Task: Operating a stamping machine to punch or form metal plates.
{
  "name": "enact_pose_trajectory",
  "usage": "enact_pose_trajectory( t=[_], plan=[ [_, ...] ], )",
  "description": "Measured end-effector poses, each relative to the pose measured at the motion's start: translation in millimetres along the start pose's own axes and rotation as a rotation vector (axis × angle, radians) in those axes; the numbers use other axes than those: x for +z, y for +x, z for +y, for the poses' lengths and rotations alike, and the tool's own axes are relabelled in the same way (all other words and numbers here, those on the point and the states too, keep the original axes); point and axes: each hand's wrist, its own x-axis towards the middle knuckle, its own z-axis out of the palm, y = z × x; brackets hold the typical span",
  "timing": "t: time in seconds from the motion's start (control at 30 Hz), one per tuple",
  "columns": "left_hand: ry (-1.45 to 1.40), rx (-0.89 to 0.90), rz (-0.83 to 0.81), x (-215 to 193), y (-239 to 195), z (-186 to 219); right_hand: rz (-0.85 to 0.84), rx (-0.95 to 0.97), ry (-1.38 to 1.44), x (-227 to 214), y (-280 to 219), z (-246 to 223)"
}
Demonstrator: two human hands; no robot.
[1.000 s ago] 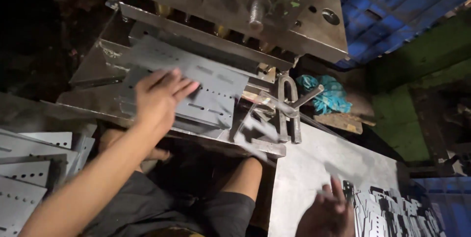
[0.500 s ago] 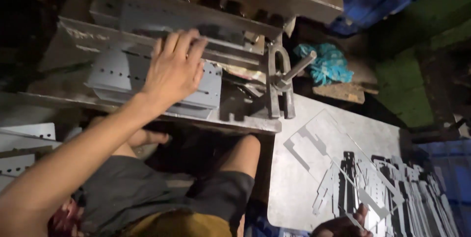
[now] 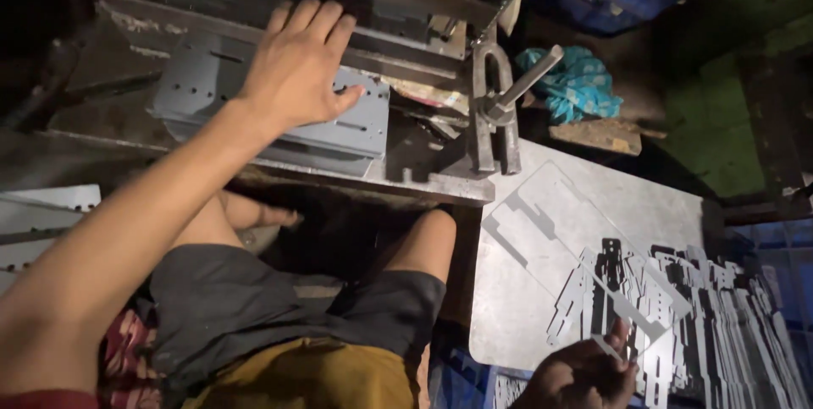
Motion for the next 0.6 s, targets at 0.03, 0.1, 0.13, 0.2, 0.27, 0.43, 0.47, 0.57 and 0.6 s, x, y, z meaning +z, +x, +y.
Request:
enact_pose_trajectory(
  t=[0.03, 0.1, 0.13, 0.2, 0.27, 0.43, 0.47, 0.57, 0.6],
  plan=[
    [-0.003, 0.015, 0.025, 0, 0, 0, -0.006, -0.029, -0.048, 10, 2, 6],
    [-0.006, 0.025, 0.050, 1, -3, -1, -0.015, -0.061, -0.094, 23, 0, 21],
    [-0.021, 0.035, 0.052, 3, -4, -3, -0.046, -0.018, -0.176, 24, -3, 34],
    [-0.023, 0.051, 0.075, 3, -1, -5, -0.055, 0.020, -0.246, 35, 3, 43],
    [-0.058, 0.048, 0.051, 1, 0, -7, 0.039, 0.250, 0.094, 43, 8, 30],
    [-0.073, 0.033, -0.009, -4, -1, -6, 0.361, 0.876, 1.438, 15, 62, -48],
    [-0.066, 0.042, -0.010, -4, -1, -8, 0.416, 0.968, 1.635, 14, 70, -58],
    [-0.094, 0.019, -0.071, -9, 2, -12, 0.495, 1.029, 1.670, 22, 68, -25],
    [-0.093, 0.018, -0.067, -6, 2, -13, 0.494, 1.026, 1.673, 21, 66, -20]
  ],
)
